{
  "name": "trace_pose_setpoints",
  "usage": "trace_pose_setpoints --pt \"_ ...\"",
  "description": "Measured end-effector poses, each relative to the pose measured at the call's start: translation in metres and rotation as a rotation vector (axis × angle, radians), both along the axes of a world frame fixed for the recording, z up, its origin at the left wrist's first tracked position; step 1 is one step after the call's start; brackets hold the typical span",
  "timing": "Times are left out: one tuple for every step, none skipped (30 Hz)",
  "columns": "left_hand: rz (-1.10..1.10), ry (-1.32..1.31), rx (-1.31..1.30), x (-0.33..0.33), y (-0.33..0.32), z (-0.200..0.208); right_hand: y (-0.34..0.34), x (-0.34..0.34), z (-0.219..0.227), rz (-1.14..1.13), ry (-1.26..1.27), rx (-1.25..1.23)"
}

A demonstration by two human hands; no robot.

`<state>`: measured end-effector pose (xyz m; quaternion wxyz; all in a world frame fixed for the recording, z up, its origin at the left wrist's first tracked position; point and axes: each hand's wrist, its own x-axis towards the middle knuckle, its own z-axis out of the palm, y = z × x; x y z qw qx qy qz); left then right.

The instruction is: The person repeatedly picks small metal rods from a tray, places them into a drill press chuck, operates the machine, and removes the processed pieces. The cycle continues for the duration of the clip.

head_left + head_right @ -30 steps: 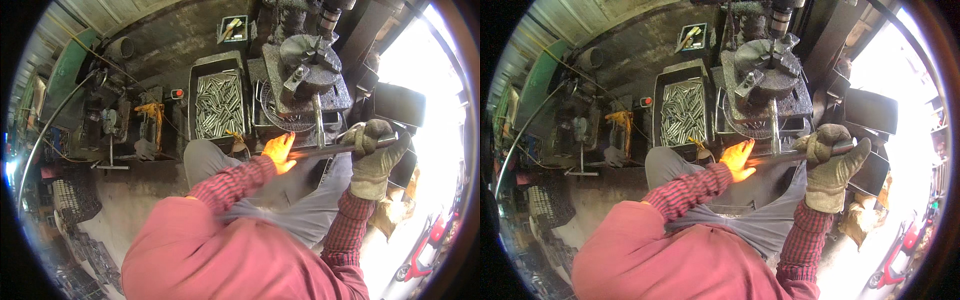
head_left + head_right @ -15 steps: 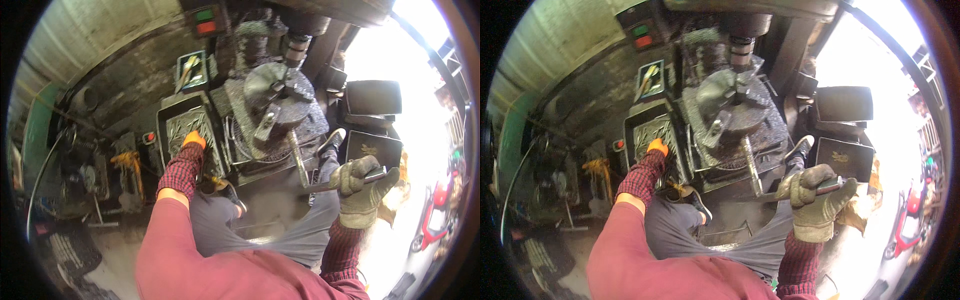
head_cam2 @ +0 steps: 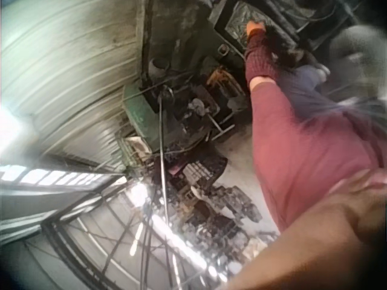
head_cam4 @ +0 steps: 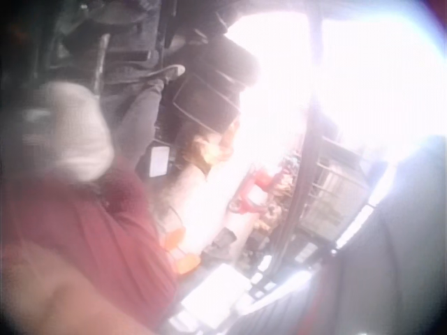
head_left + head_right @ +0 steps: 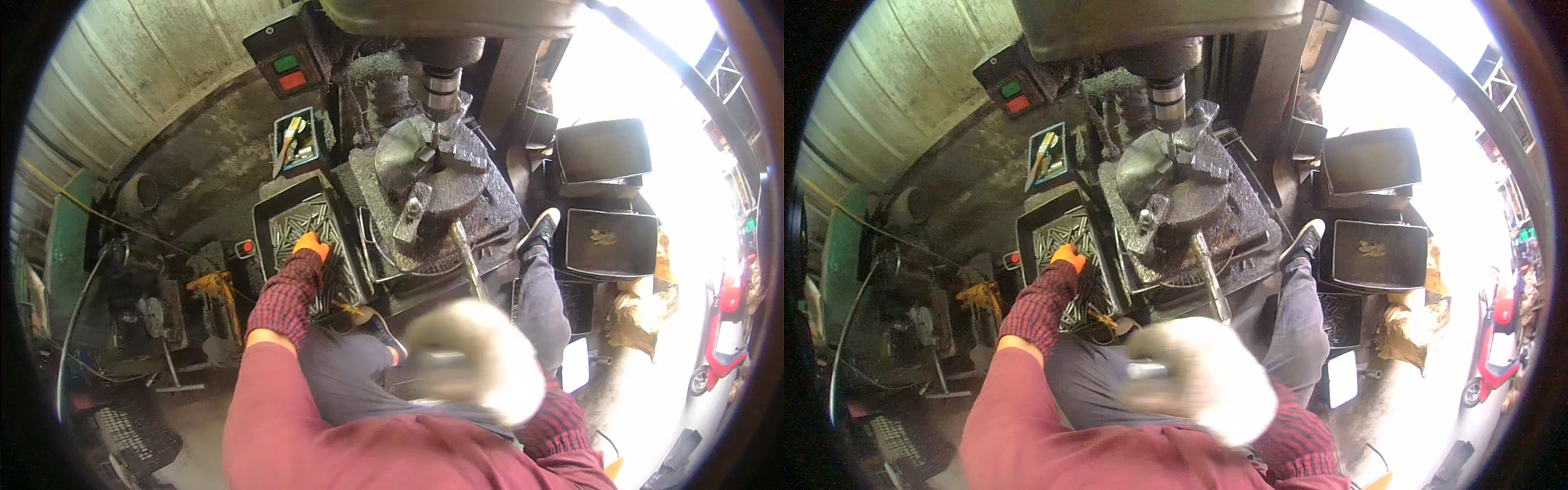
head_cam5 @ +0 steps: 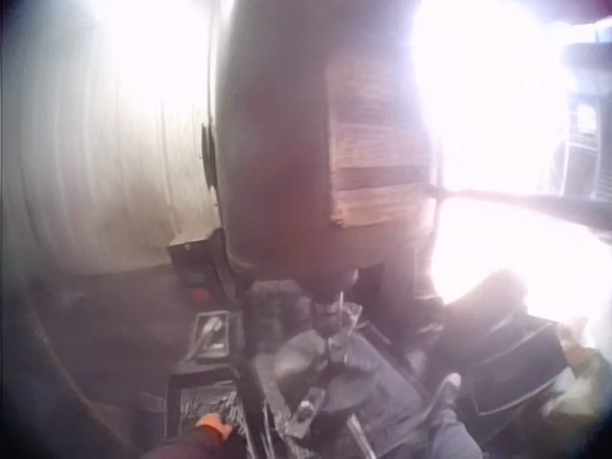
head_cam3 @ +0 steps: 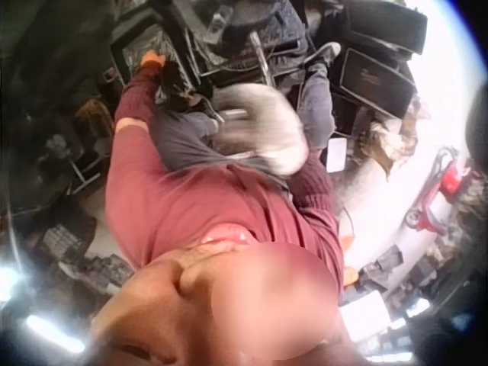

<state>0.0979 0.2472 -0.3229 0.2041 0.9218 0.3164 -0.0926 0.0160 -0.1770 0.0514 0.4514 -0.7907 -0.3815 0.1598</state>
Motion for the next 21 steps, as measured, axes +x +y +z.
trace_pose_setpoints --pt "0.022 -0.063 -0.054 -0.011 0.002 0.014 0.025 -0.013 -0.012 0.003 -0.179 -0.027" --pt "-0.025 -0.144 -0.116 -0.022 0.008 0.03 0.041 -0.018 -0.026 0.053 -0.272 -0.048" --pt "-0.046 -0.229 -0.189 -0.031 0.011 0.046 0.053 -0.026 -0.047 0.051 -0.279 -0.101" --pt "-0.101 -0.27 -0.254 -0.04 0.015 0.065 0.052 -0.025 -0.072 0.039 -0.297 -0.185" --pt "-0.069 -0.406 -0.281 -0.049 0.014 0.083 0.048 -0.024 -0.098 0.053 -0.356 -0.221" --pt "-0.103 -0.522 -0.354 -0.053 0.015 0.104 0.033 -0.019 -0.121 -0.145 -0.164 -0.156" --pt "-0.073 -0.571 -0.442 -0.055 0.014 0.126 0.008 -0.011 -0.141 -0.321 0.005 -0.088" --pt "-0.1 -0.641 -0.531 -0.055 0.01 0.149 -0.023 -0.001 -0.152 -0.492 0.175 -0.017" --pt "-0.09 -0.667 -0.615 -0.053 0.004 0.174 -0.052 0.005 -0.157 -0.688 0.399 -0.008" --pt "-0.136 -0.759 -0.691 -0.047 -0.007 0.195 -0.082 0.012 -0.151 -0.653 0.419 0.211" --pt "-0.114 -0.744 -0.658 -0.039 -0.018 0.218 -0.102 0.014 -0.14 -0.707 0.518 0.301" --pt "-0.177 -0.856 -0.845 -0.029 -0.036 0.236 -0.107 0.011 -0.126 -0.598 0.501 0.491" --pt "-0.198 -0.862 -0.972 -0.013 -0.053 0.253 -0.107 0.007 -0.107 -0.545 0.492 0.652" --pt "-0.246 -0.93 -0.936 0.003 -0.074 0.267 -0.097 -0.005 -0.088 -0.484 0.474 0.682" --pt "-0.283 -0.96 -1.008 0.02 -0.095 0.278 -0.077 -0.014 -0.073 -0.451 0.197 0.432" --pt "-0.264 -0.913 -1.001 0.04 -0.113 0.288 -0.064 -0.027 -0.056 -0.211 0.2 0.393" --pt "-0.281 -0.964 -1.093 0.057 -0.134 0.292 -0.046 -0.034 -0.046 -0.149 -0.272 0.197" --pt "-0.278 -0.947 -1.033 0.07 -0.148 0.295 -0.032 -0.032 -0.039 0.063 -0.341 0.193" --pt "-0.243 -0.925 -1.052 0.085 -0.16 0.297 -0.021 -0.035 -0.036 0.106 -0.415 0.144" --pt "-0.243 -0.907 -1.033 0.095 -0.169 0.296 -0.017 -0.032 -0.036 0.131 -0.362 0.019" --pt "-0.225 -0.884 -1.056 0.104 -0.175 0.295 -0.018 -0.03 -0.04 0.17 -0.357 -0.047"
